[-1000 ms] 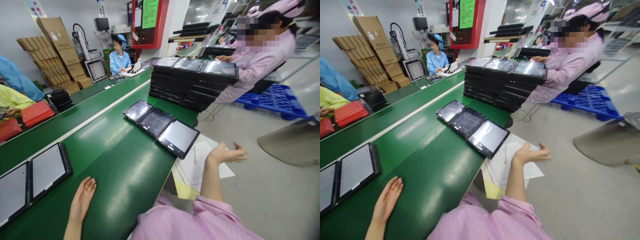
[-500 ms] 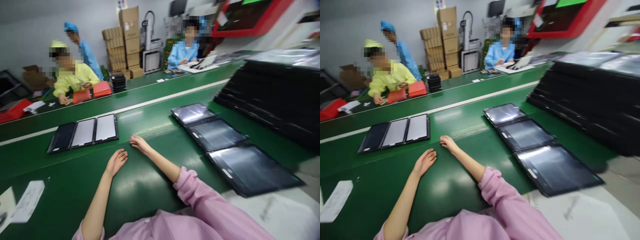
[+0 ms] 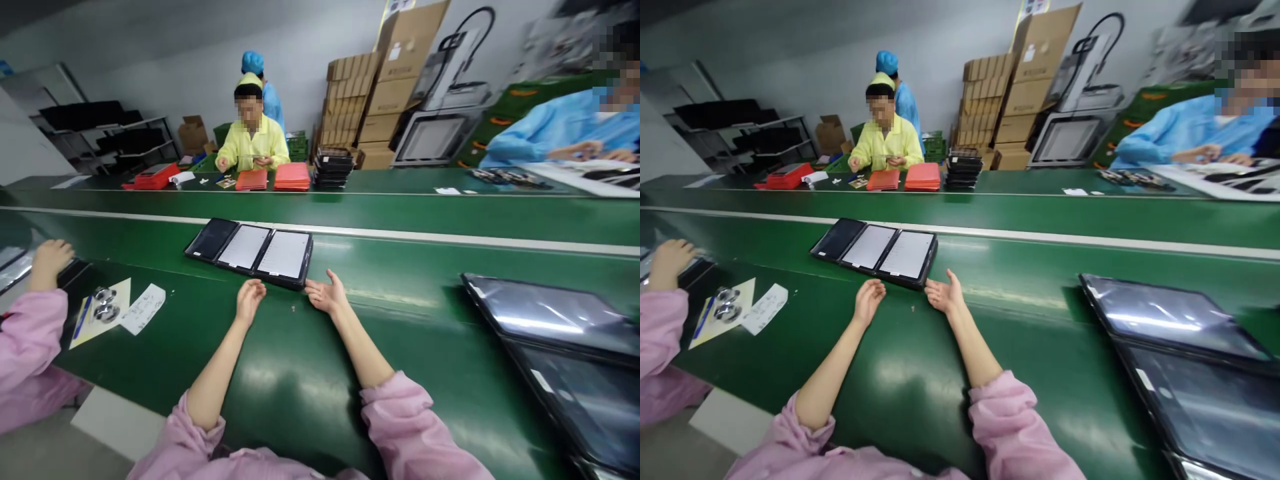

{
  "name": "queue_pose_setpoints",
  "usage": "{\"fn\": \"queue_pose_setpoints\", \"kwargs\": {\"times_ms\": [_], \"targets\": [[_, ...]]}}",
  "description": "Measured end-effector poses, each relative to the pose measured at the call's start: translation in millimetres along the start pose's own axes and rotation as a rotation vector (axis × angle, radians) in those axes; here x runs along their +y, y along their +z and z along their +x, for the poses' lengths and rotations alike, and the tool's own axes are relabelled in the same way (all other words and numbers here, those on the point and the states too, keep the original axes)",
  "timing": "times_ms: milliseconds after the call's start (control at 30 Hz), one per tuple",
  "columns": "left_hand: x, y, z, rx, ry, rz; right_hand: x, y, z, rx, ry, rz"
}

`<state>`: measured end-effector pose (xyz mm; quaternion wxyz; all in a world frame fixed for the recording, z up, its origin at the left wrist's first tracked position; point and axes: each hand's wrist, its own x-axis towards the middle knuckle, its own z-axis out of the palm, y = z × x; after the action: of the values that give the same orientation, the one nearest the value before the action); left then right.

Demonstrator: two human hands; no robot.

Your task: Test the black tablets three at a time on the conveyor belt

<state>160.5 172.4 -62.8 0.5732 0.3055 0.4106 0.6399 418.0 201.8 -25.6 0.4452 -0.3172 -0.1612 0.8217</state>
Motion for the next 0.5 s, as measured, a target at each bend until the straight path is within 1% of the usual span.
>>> {"fn": "queue_pose_setpoints", "kwargs": {"times_ms": [133, 200, 233, 333, 500], "targets": [[27, -44.3, 25, 0.341, 0.292, 0.09, 15, -3, -9, -0.063, 0.042, 0.08], [36, -62.7, 35, 0.462, 0.385, 0.119, 18, -4, -11, -0.074, 0.043, 0.106], [39, -69.1, 39, 0.499, 0.417, 0.133, 19, -5, -12, -0.078, 0.038, 0.117], [38, -78.0, 45, 0.532, 0.474, 0.19, 24, -5, -16, -0.089, -0.002, 0.153], [30, -79.4, 49, 0.507, 0.52, 0.3, 46, 6, -21, -0.107, -0.087, 0.218]]}}
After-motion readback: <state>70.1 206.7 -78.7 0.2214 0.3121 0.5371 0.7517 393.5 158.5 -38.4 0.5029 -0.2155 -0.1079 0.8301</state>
